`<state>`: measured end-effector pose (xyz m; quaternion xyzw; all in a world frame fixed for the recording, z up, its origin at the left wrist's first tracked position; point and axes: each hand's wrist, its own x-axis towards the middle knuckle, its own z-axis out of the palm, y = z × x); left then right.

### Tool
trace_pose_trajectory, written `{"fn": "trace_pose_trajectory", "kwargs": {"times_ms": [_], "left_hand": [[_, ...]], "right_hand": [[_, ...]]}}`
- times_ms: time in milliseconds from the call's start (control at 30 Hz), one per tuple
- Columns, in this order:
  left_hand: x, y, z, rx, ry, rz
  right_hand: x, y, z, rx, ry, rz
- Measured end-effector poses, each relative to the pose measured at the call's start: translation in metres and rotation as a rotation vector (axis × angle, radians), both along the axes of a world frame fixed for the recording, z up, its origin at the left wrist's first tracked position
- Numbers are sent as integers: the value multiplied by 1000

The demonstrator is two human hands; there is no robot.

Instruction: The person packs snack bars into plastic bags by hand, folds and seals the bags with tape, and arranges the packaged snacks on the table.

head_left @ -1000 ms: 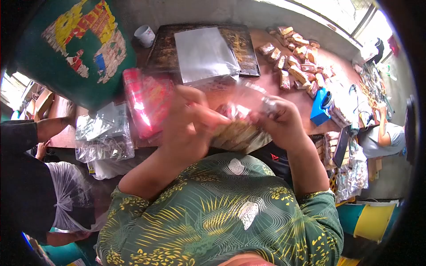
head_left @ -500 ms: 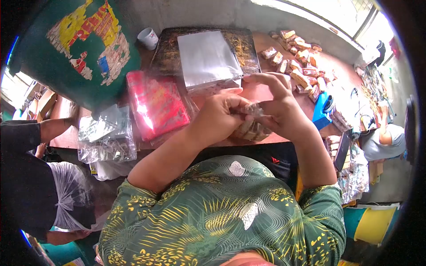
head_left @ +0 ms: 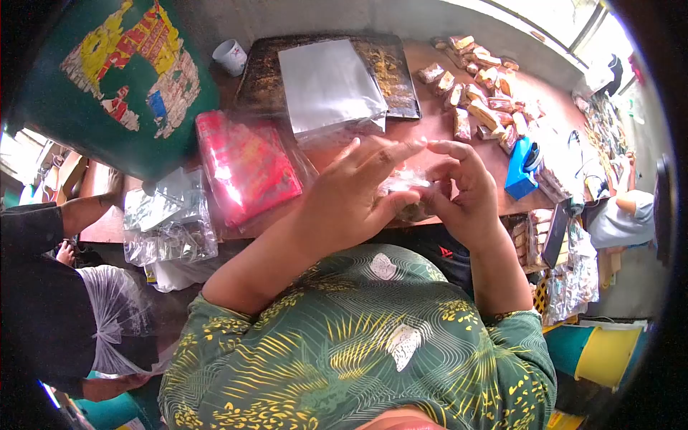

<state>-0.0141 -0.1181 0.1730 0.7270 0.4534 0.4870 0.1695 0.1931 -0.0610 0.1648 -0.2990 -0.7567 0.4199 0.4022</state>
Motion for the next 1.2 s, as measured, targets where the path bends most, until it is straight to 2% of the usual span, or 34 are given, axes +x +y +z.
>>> {"fn": "trace_pose_trajectory", "kwargs": {"times_ms": [100, 200, 233, 300, 367, 400, 433, 500, 533, 600, 667, 733, 800, 900, 1000, 1100, 1200], "left_hand": [[-18, 0, -7, -149, -10, -157], [-29, -3, -1, -382, -215, -289], [-23, -1, -14, -440, -332, -278], [-23, 2, -29, -460, -394, -301], [-28, 5, -30, -453, -359, -318], [-25, 3, -21, -485, -381, -302], [-6, -7, 18, -586, -477, -236], [1, -15, 28, -549, -408, -152], [-8, -16, 8, -410, -245, -134], [-16, -18, 1, -245, 46, -67], [-19, -17, 5, -166, 243, 7], [-20, -13, 6, -34, 308, 43], [-22, -9, -1, -43, 212, -12], [-25, -3, -31, -258, -144, -116], [-15, -4, -39, -403, -496, -114], [-19, -4, -23, -555, -548, -164], [-20, -5, -19, -570, -504, -175]], "right_hand": [[-1, -3, -3, -143, 98, 30], [-4, -1, -11, -57, 136, 23], [-3, 3, -9, 45, 57, 78], [3, 8, -1, 249, -104, 186], [0, 2, 6, 152, -106, 148], [-3, -2, 10, 105, -107, 130], [-4, -6, 18, 92, -186, 97], [-5, -15, 33, 67, -344, 28], [-7, -18, 33, 96, -332, 8], [-10, -21, 31, 153, -310, -29], [-9, -20, 26, 288, -330, -41], [-8, -16, 24, 454, -333, -44], [-8, -9, 25, 652, -318, -38], [-4, -10, 11, 261, -226, -9], [-9, -13, 9, -287, -35, -59], [-9, -9, 6, -191, -14, -31], [-4, -1, 5, 203, -208, 35]]}}
